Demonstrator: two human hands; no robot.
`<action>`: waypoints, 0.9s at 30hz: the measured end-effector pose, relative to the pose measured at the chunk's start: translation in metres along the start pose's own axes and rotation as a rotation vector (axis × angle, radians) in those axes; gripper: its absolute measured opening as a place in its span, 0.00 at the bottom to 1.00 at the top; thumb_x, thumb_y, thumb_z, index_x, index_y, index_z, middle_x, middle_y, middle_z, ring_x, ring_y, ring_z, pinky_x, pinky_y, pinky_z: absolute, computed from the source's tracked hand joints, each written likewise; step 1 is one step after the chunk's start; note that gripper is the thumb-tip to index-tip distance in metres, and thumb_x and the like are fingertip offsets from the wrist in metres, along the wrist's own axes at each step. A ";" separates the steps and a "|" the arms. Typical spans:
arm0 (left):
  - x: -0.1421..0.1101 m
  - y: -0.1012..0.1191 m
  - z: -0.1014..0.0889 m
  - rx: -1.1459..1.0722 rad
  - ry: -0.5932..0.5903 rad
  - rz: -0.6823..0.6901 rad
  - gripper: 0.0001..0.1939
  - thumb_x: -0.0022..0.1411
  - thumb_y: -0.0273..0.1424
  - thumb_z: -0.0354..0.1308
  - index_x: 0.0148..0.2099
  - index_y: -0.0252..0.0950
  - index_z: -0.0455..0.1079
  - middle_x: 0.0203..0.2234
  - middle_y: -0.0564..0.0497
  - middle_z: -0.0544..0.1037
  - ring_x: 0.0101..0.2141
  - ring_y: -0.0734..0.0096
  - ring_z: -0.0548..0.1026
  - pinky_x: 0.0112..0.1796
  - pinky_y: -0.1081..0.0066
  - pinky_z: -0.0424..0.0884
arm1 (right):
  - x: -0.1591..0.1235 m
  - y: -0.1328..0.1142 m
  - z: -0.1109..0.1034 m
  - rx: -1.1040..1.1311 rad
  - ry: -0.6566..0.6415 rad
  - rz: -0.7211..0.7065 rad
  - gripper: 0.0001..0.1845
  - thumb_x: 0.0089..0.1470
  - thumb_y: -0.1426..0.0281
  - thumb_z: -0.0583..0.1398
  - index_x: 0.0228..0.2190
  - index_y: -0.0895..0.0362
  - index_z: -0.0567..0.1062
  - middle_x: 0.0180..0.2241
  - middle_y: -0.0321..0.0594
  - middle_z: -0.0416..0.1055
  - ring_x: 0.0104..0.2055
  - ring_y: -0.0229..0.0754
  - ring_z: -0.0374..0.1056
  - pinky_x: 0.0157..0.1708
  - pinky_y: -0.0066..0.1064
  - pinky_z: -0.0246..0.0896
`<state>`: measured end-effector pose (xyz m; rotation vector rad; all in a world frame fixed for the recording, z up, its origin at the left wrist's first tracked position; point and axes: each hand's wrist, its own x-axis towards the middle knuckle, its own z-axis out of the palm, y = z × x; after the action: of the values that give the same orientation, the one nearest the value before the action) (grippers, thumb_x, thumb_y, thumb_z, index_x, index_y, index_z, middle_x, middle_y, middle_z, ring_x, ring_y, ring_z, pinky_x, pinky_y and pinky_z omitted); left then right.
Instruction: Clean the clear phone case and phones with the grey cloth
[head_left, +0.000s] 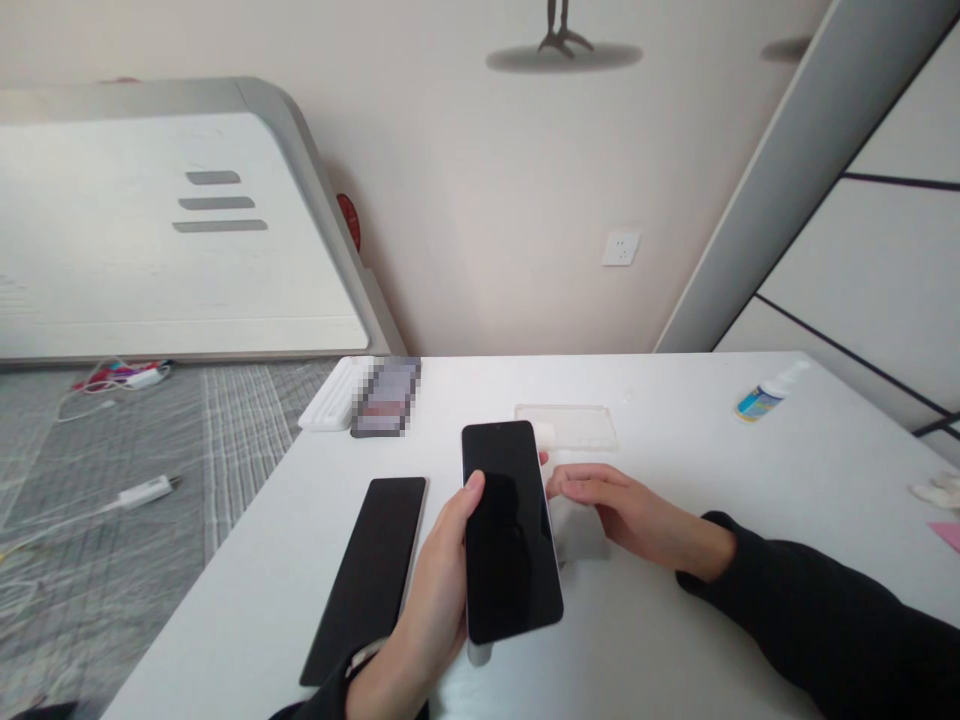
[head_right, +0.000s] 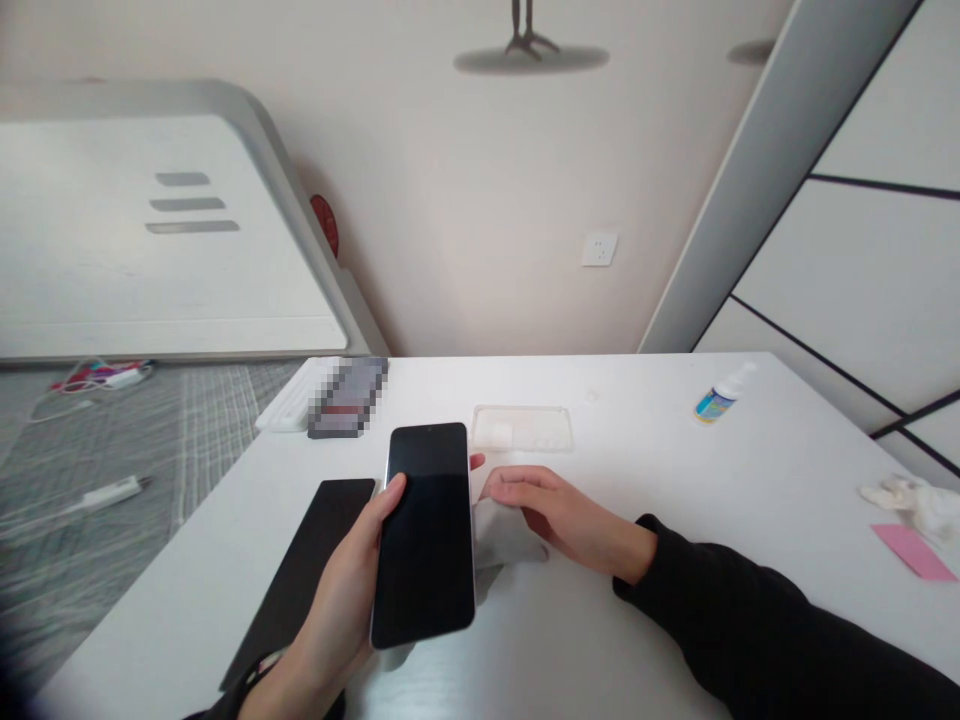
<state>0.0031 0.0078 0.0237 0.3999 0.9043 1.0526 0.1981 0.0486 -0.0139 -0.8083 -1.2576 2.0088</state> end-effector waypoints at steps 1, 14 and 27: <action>0.000 0.000 0.000 0.002 0.005 0.000 0.20 0.68 0.42 0.59 0.52 0.34 0.82 0.46 0.44 0.85 0.51 0.57 0.82 0.51 0.67 0.77 | -0.001 0.000 0.002 0.031 0.005 0.007 0.18 0.61 0.53 0.66 0.32 0.55 0.76 0.33 0.36 0.73 0.38 0.41 0.70 0.41 0.31 0.65; -0.001 0.004 -0.005 -0.034 -0.017 0.000 0.27 0.63 0.47 0.62 0.49 0.26 0.82 0.38 0.41 0.86 0.31 0.64 0.82 0.36 0.71 0.78 | -0.005 0.006 0.001 0.200 -0.129 0.207 0.19 0.51 0.59 0.73 0.38 0.60 0.82 0.37 0.42 0.81 0.36 0.41 0.76 0.41 0.31 0.67; -0.001 0.004 -0.001 -0.102 0.224 0.251 0.27 0.57 0.49 0.66 0.47 0.31 0.82 0.41 0.44 0.86 0.30 0.64 0.82 0.33 0.69 0.79 | -0.007 -0.006 0.017 0.319 0.021 0.043 0.20 0.62 0.55 0.64 0.50 0.53 0.80 0.49 0.39 0.81 0.53 0.47 0.74 0.58 0.37 0.63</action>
<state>-0.0001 0.0091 0.0262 0.3200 1.0113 1.3892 0.1907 0.0364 -0.0011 -0.7029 -0.8821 2.1562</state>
